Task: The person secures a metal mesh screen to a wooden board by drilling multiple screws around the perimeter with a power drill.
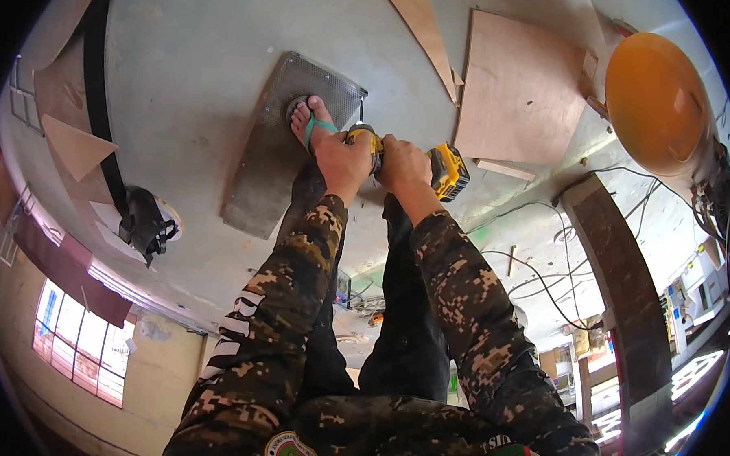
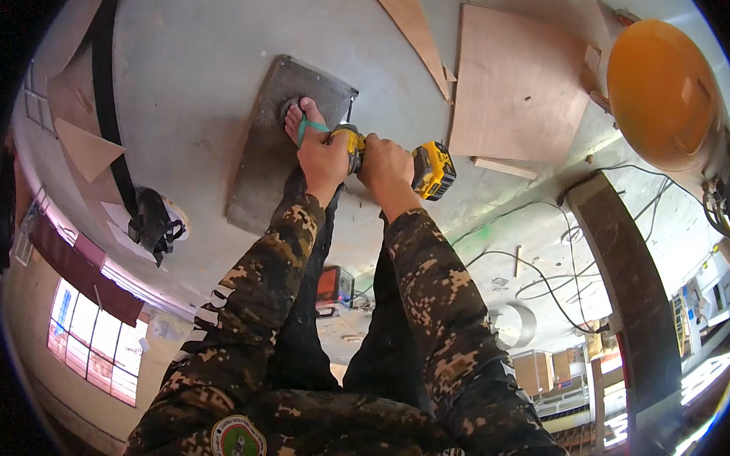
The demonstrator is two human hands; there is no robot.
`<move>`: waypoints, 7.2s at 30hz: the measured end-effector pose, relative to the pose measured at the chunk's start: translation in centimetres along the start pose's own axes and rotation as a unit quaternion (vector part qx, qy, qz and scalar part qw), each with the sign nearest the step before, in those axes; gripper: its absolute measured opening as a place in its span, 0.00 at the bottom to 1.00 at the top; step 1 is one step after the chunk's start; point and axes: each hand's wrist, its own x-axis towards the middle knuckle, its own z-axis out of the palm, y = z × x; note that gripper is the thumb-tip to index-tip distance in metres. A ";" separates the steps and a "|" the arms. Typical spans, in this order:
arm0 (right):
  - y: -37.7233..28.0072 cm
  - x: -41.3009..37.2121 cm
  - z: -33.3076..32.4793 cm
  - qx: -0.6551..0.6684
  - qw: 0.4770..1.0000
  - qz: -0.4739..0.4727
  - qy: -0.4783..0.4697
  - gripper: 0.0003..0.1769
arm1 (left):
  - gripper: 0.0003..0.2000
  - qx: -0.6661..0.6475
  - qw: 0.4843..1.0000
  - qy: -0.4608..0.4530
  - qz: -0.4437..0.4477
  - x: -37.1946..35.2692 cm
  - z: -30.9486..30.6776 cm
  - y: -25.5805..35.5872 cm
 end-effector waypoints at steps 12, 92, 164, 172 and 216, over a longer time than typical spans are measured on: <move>0.4 0.9 -0.6 -0.010 1.000 -0.002 -0.009 0.18 | 0.18 0.024 1.000 0.001 0.014 0.8 1.5 -0.6; 3.9 -14.4 12.1 0.217 0.934 -0.261 0.114 0.33 | 0.13 -0.553 0.732 -0.152 -0.368 0.1 -3.0 -17.6; 5.0 -13.3 12.2 0.189 0.941 -0.251 0.124 0.32 | 0.18 -0.624 0.712 -0.072 -0.313 -1.5 0.9 -16.4; 5.4 -13.0 12.3 0.213 0.933 -0.254 0.137 0.33 | 0.18 -0.620 0.690 -0.108 -0.357 -0.8 0.0 -16.1; 3.3 -6.6 13.5 0.127 0.977 -0.136 0.102 0.27 | 0.14 -0.483 0.729 -0.177 -0.452 4.9 8.3 -20.3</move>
